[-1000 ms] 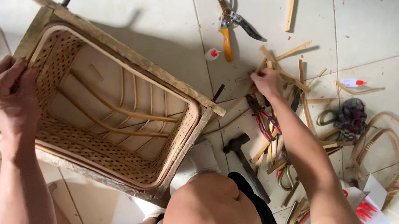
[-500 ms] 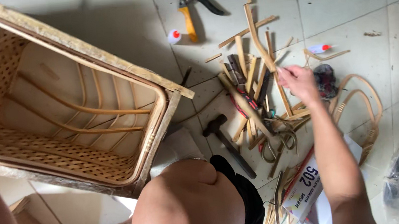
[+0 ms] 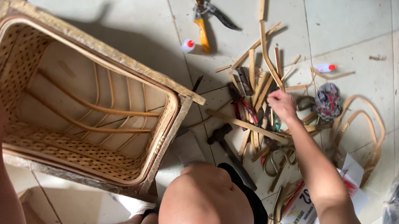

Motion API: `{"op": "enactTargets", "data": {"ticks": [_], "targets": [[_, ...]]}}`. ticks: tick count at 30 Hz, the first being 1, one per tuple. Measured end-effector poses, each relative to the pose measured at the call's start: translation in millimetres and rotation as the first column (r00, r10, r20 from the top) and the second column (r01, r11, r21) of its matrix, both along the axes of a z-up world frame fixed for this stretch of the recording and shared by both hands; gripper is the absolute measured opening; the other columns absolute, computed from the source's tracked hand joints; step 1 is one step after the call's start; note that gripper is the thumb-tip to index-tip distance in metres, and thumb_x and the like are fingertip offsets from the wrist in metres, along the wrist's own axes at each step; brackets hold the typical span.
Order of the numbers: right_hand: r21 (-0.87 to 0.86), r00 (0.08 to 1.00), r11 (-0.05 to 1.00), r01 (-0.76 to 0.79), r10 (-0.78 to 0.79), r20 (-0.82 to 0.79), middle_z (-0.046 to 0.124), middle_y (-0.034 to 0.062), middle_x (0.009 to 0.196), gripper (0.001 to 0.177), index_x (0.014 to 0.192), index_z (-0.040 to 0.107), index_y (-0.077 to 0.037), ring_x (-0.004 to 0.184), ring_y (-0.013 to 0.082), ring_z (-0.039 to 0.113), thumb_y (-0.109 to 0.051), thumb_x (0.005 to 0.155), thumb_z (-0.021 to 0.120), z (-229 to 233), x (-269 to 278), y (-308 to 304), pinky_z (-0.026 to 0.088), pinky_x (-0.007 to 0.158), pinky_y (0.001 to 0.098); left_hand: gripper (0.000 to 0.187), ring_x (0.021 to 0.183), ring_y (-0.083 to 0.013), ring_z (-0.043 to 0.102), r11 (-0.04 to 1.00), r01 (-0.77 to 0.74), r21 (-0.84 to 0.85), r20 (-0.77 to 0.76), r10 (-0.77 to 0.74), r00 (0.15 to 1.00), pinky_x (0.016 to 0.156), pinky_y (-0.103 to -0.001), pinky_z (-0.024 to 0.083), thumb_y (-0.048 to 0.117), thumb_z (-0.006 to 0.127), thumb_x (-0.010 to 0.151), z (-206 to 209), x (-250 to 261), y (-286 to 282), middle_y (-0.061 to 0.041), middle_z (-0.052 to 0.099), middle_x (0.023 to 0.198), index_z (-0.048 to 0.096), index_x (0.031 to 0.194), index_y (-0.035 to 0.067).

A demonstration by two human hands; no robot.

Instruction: The person is assembling a woven basket by inserting thin wooden strips into a wooden mold. They use a hammer to tap the strips into place, pliers to adjust them, and apply glue to secure the structure.

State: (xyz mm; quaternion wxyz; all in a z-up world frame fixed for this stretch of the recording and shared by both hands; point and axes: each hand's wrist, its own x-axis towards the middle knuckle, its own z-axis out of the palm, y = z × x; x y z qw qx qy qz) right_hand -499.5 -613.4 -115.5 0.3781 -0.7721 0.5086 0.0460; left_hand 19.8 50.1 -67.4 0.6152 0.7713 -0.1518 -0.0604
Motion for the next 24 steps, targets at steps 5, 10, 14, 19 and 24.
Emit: {"op": "enactTargets", "data": {"ticks": [5,10,14,19,24], "targets": [[0.154,0.96,0.959,0.238,-0.257,0.113,0.071,0.0125,0.085,0.027,0.109,0.066,0.005,0.065,0.0186,0.066,-0.015,0.095,0.077,-18,35,16,0.053,0.054,0.0308,0.023,0.112,-0.024,0.061,0.908,-0.102,0.407,0.454,-0.104,0.885,0.103,-0.036,0.05,-0.004,0.069,0.096,85,-16,-34,-0.014,0.068,0.121,0.074,0.118,-0.003],[0.226,0.94,0.96,0.166,-0.223,0.257,0.071,0.0114,0.098,0.023,0.114,0.064,0.003,0.077,0.0166,0.069,-0.008,0.096,0.073,0,35,9,0.059,0.066,0.0286,0.018,0.108,-0.0285,0.059,0.877,-0.137,0.461,0.414,-0.076,0.907,0.1,-0.038,0.048,0.001,0.07,0.098,102,-17,-36,-0.01,0.071,0.113,0.076,0.115,-0.001],[0.297,0.971,0.928,0.224,-0.239,0.015,0.07,0.0155,0.102,0.026,0.117,0.062,0.003,0.079,0.0229,0.071,-0.015,0.1,0.071,10,42,9,0.061,0.07,0.0346,0.012,0.101,-0.0293,0.058,0.87,-0.183,0.458,0.496,-0.079,0.865,0.092,-0.041,0.05,0.001,0.073,0.098,98,-13,-33,-0.009,0.073,0.111,0.078,0.109,0.0],[0.127,0.968,0.963,0.24,-0.247,0.043,0.071,0.0154,0.11,0.031,0.123,0.064,0.003,0.095,0.0246,0.072,-0.01,0.097,0.073,19,63,21,0.062,0.083,0.0346,0.015,0.106,-0.0269,0.06,0.871,-0.205,0.447,0.54,-0.08,0.838,0.097,-0.04,0.051,0.007,0.077,0.1,76,-13,-24,-0.007,0.074,0.124,0.078,0.115,0.004],[0.052,0.908,0.974,0.223,-0.226,0.352,0.072,0.0201,0.111,0.021,0.119,0.062,0.01,0.102,0.0274,0.076,0.009,0.1,0.055,82,34,4,0.062,0.08,0.034,0.011,0.101,-0.0219,0.063,0.85,-0.238,0.47,0.532,-0.058,0.845,0.091,-0.037,0.051,0.012,0.077,0.106,62,-4,-26,-0.004,0.075,0.127,0.079,0.116,0.01]]}}
